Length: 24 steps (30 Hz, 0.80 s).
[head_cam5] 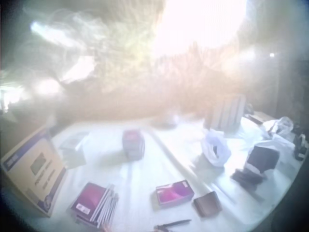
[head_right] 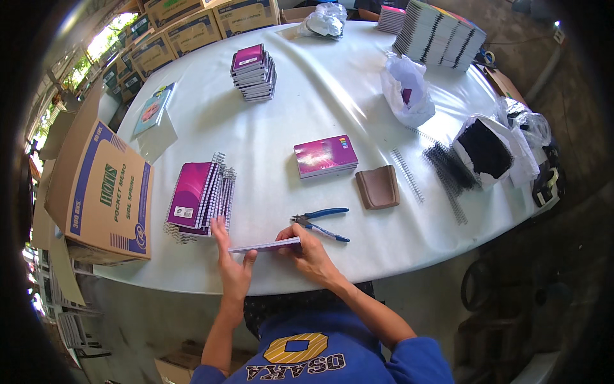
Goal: The person assembles spiral notebooks by threading a plastic coil through the pre-punched holes of a paper stack and cover, using a small hand tool to crimp or trim the coil ends.
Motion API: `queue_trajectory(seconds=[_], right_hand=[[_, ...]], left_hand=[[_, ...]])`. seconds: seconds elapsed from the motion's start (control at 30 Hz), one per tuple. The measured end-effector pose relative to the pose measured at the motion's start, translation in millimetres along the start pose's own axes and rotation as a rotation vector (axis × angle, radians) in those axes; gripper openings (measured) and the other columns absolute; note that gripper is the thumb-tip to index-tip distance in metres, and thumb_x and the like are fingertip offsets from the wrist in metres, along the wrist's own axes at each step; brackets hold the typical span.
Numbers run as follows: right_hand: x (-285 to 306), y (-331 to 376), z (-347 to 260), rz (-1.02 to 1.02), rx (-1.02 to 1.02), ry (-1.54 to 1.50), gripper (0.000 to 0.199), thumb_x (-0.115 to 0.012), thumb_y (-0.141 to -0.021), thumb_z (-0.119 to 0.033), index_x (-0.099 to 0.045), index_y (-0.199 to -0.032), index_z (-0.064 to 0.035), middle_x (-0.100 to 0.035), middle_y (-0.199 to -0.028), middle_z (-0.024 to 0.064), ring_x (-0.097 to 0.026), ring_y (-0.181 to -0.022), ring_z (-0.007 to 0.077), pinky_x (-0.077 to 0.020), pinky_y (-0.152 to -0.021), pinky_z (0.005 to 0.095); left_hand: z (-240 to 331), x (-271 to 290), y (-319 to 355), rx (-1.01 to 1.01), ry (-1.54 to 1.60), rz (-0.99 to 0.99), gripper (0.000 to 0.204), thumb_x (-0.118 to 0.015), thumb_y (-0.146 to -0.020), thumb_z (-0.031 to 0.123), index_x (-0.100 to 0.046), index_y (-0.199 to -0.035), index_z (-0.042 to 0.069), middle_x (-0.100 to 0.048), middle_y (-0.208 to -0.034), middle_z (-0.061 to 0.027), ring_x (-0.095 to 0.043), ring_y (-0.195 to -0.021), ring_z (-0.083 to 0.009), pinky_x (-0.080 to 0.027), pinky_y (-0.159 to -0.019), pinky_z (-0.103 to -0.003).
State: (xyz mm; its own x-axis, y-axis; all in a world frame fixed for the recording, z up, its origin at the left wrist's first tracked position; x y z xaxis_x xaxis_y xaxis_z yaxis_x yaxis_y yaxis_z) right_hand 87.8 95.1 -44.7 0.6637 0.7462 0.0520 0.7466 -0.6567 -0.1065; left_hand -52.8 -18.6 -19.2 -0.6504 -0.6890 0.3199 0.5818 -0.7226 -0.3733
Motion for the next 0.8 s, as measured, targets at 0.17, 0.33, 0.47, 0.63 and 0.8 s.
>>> queue_trajectory(seconds=[0.17, 0.33, 0.47, 0.63, 0.8], right_hand=[[5, 0, 0, 0.001, 0.067, 0.085, 0.021, -0.063, -0.083, 0.006, -0.055, -0.101, -0.0007, -0.063, -0.095, 0.0093, -0.060, -0.087, 0.0213, -0.0474, -0.077, 0.0314], [37, -9, -27, -0.141, 0.236, 0.135, 0.033, -0.064, -0.077, 0.012, -0.060, -0.106, -0.0021, -0.065, -0.095, 0.0101, -0.064, -0.088, 0.0217, -0.0504, -0.078, 0.0316], [188, -48, -27, 0.488, 0.192, 0.670, 0.016, -0.066, -0.080, 0.004, -0.068, -0.094, -0.0031, -0.068, -0.091, 0.0115, -0.066, -0.078, 0.0248, -0.0521, -0.075, 0.0339], [279, -68, 8, 0.729, -0.121, 1.405, 0.014, -0.062, -0.085, -0.004, -0.067, -0.098, -0.0019, -0.063, -0.100, 0.0221, -0.063, -0.090, 0.0385, -0.0496, -0.081, 0.0454], [196, -58, -51, 0.327, 0.203, 0.904, 0.022, -0.055, -0.084, 0.007, -0.066, -0.101, -0.0016, -0.065, -0.095, 0.0183, -0.067, -0.085, 0.0308, -0.0521, -0.077, 0.0398]], left_hand=[[69, -30, -7, -0.479, -0.809, -0.199, 0.093, -0.060, -0.084, 0.052, -0.022, -0.151, -0.001, -0.023, -0.157, -0.0209, -0.017, -0.145, -0.0447, -0.018, -0.114, -0.059], [38, -51, -16, -0.344, -0.876, -0.567, 0.073, -0.066, -0.085, 0.035, -0.037, -0.149, 0.014, -0.051, -0.142, -0.0122, -0.053, -0.125, -0.0342, -0.042, -0.102, -0.049], [49, -50, -27, -0.283, -0.806, -0.704, 0.060, -0.065, -0.088, 0.032, -0.044, -0.144, 0.024, -0.063, -0.128, -0.0076, -0.070, -0.092, -0.0270, -0.057, -0.072, -0.040], [48, -55, -43, -0.324, -0.741, -0.749, 0.056, -0.062, -0.091, 0.036, -0.044, -0.143, 0.027, -0.069, -0.115, -0.0071, -0.071, -0.079, -0.0290, -0.057, -0.063, -0.043], [44, -50, -46, -0.264, -0.784, -0.728, 0.059, -0.060, -0.092, 0.040, -0.041, -0.145, 0.026, -0.070, -0.110, -0.0087, -0.070, -0.076, -0.0305, -0.057, -0.063, -0.042]])
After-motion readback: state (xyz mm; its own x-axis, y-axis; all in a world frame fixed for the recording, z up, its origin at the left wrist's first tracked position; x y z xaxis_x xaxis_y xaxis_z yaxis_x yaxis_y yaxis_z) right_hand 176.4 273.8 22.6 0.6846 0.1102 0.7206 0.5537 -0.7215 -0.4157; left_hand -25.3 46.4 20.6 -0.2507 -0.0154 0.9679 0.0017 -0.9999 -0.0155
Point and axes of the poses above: each hand's wrist, its own y-axis away from the middle knuckle, its own x-axis out of the back of the hand, z = x × y, the point moved 4 cm from there along -y, towards the middle knuckle
